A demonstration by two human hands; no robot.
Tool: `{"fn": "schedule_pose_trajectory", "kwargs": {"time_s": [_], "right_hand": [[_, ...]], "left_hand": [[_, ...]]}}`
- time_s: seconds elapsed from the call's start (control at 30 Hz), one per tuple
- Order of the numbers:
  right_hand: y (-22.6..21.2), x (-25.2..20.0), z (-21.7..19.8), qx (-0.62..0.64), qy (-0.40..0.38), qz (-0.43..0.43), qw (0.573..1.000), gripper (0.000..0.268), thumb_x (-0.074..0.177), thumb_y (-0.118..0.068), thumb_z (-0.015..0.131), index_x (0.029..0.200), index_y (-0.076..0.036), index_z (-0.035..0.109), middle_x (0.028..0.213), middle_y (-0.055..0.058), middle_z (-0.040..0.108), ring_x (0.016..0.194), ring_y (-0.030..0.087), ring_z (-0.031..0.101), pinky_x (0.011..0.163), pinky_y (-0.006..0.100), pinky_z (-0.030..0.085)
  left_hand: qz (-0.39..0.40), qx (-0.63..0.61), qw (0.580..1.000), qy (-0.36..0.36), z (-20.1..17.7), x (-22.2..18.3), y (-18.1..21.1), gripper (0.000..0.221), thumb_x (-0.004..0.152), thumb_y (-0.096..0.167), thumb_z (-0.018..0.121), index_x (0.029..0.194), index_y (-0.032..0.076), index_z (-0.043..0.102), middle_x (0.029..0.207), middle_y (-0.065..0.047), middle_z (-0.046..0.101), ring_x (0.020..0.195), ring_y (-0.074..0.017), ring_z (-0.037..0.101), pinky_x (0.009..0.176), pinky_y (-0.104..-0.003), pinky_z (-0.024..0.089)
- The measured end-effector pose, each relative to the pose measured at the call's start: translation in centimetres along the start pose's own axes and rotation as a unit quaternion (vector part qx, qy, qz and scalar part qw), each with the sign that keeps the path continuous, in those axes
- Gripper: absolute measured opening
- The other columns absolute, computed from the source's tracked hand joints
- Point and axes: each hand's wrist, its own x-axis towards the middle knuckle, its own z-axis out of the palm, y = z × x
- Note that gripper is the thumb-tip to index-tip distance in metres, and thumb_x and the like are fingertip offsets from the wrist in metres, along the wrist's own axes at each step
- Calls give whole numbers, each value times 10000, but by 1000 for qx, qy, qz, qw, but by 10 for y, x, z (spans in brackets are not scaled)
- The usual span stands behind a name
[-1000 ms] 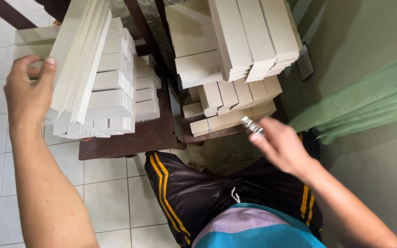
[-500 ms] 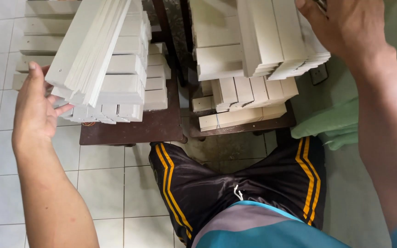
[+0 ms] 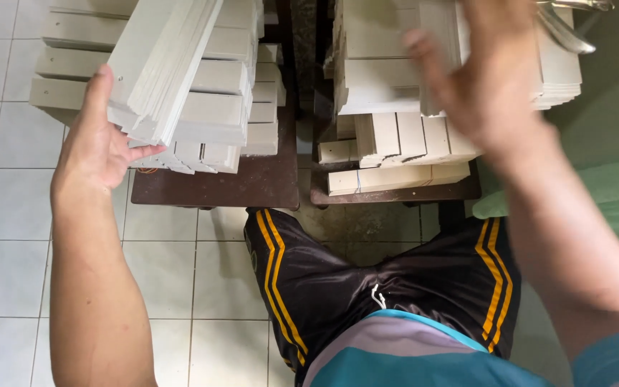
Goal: The person organizes stacks of white cardboard pieces and staples them together using a hand stapler.
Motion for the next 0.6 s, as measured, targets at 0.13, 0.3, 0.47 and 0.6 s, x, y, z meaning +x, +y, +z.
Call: {"fn": "schedule_pose_trajectory", "kwargs": {"time_s": [0.13,0.3,0.47,0.6], "right_hand": [[-77,24,49,352,-91,63,929,361,1104,-301,601,1258,25,592,1217,201,664,1137,348,630,975,460,495],[-137,51,96,536,-225,206,787,476,1024,-483,497,1337,-126,526,1070,52,724,901,150,682,783,319,544],[-174,111,88,641,-312,479,512,1136,523,-764,388,1525,-233,323,1343,212,648,936,197,749,878,312,604],[-182,133,71,647,-304,544,439,1396,297,-764,344,1601,-283,213,1334,208,589,900,212,658,888,321,557]], "left_hand": [[-42,-24,997,62,5,4,7,729,686,611,589,1356,328,533,1438,15,477,1227,-142,588,868,-443,645],[-36,-42,995,80,18,-4,16,752,610,627,613,1312,361,563,1459,17,487,1252,-149,599,888,-489,625],[-8,-44,997,68,42,-20,26,513,661,599,551,1097,340,631,1118,112,724,976,-145,725,745,-394,567],[27,-6,996,90,49,-24,16,358,724,576,570,989,340,614,1001,138,647,912,-88,662,689,-301,508]]}}
